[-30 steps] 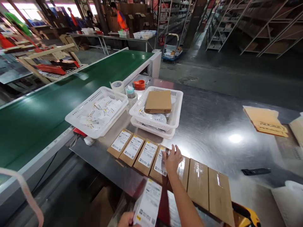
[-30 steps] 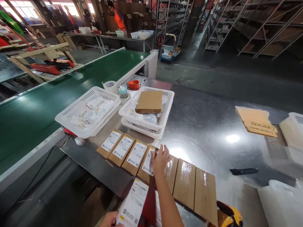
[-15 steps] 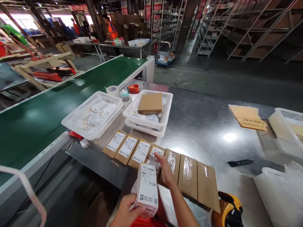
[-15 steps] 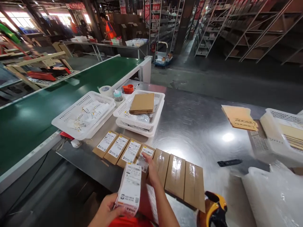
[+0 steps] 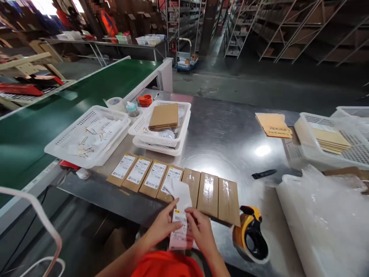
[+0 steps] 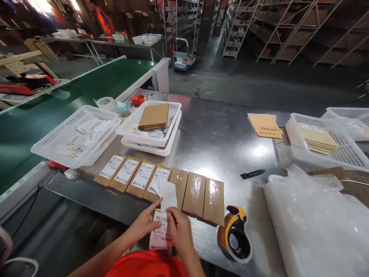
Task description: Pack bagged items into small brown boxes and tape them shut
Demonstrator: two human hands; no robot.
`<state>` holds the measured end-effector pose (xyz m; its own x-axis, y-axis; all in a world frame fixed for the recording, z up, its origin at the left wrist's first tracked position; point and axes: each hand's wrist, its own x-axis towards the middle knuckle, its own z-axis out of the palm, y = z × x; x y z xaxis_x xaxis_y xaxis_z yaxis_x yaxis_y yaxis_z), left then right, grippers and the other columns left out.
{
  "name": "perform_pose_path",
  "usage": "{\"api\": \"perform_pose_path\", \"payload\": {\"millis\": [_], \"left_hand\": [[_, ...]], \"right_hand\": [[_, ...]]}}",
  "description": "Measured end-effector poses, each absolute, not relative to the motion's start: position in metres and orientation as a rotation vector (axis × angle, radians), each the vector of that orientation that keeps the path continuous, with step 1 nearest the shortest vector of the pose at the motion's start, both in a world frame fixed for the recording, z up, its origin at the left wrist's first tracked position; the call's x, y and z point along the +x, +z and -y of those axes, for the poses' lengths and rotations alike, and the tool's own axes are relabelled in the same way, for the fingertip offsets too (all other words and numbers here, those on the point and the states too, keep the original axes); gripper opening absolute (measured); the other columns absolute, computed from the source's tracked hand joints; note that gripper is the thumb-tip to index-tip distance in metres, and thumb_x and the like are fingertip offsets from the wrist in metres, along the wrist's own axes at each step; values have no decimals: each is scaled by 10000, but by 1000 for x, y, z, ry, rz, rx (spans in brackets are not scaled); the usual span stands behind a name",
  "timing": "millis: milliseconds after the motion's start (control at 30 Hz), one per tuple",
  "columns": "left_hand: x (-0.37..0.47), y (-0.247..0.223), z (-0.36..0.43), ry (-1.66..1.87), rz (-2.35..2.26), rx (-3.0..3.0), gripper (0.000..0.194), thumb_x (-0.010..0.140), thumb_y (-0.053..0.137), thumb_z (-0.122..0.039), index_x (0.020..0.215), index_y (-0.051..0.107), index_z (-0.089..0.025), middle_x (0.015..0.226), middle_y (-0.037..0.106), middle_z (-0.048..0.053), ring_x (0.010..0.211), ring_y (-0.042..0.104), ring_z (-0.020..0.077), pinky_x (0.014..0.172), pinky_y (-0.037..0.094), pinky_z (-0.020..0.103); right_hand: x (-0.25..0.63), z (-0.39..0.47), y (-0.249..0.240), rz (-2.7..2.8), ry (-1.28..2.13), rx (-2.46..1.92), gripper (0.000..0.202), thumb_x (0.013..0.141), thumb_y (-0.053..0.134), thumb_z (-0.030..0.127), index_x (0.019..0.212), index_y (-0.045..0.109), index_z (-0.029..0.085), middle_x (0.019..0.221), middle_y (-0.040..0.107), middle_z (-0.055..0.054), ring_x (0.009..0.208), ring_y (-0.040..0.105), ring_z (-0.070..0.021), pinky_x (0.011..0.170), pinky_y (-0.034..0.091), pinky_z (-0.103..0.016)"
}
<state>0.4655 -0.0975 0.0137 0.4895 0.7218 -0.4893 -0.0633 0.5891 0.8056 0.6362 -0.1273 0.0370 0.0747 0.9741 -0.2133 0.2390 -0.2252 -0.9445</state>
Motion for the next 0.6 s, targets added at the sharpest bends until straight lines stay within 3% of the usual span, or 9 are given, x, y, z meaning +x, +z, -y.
{"api": "perform_pose_path", "payload": {"millis": [67, 133, 200, 367, 467, 600], "left_hand": [[477, 22, 84, 528, -931, 857, 656, 561, 839, -531, 1041, 666, -118, 704, 642, 10, 629, 566, 130, 619, 436, 232], [484, 26, 79, 500, -971, 923, 516, 558, 810, -582, 675, 630, -113, 588, 552, -19, 561, 480, 96, 559, 365, 210], [487, 25, 82, 483, -1056, 1003, 558, 573, 763, -642, 534, 539, -132, 516, 451, -44, 523, 391, 78, 515, 292, 208], [490, 26, 99, 517, -1233, 1102, 646, 625, 622, -765, 467, 447, -163, 485, 345, -47, 512, 307, 82, 490, 221, 233], [495, 24, 109, 539, -1270, 1071, 687, 656, 549, -813, 467, 455, -159, 484, 360, -34, 515, 302, 85, 494, 227, 241], [496, 2, 132, 491, -1207, 840, 696, 584, 636, -806, 584, 620, -110, 525, 502, 4, 524, 388, 100, 509, 289, 238]], "right_hand": [[636, 136, 40, 1268, 1142, -1610, 293, 867, 520, 451, 887, 700, 221, 811, 719, -61, 696, 629, -215, 656, 454, -305], [637, 138, 41, 1223, 1124, -1655, 285, 822, 579, 473, 848, 711, 222, 761, 714, -55, 638, 608, -210, 619, 445, -304], [639, 136, 41, 1137, 1155, -1686, 299, 748, 648, 509, 765, 710, 217, 696, 698, -50, 601, 583, -207, 591, 440, -305], [640, 132, 41, 852, 1367, -1632, 382, 595, 748, 559, 724, 684, 206, 637, 649, -35, 584, 532, -197, 557, 431, -303], [642, 137, 40, 848, 1369, -1634, 329, 652, 714, 532, 678, 661, 208, 654, 640, -40, 615, 544, -203, 581, 437, -311], [659, 117, 22, 947, 1129, -1653, 276, 704, 660, 487, 649, 642, 217, 782, 678, -62, 773, 609, -238, 692, 475, -334]]}}
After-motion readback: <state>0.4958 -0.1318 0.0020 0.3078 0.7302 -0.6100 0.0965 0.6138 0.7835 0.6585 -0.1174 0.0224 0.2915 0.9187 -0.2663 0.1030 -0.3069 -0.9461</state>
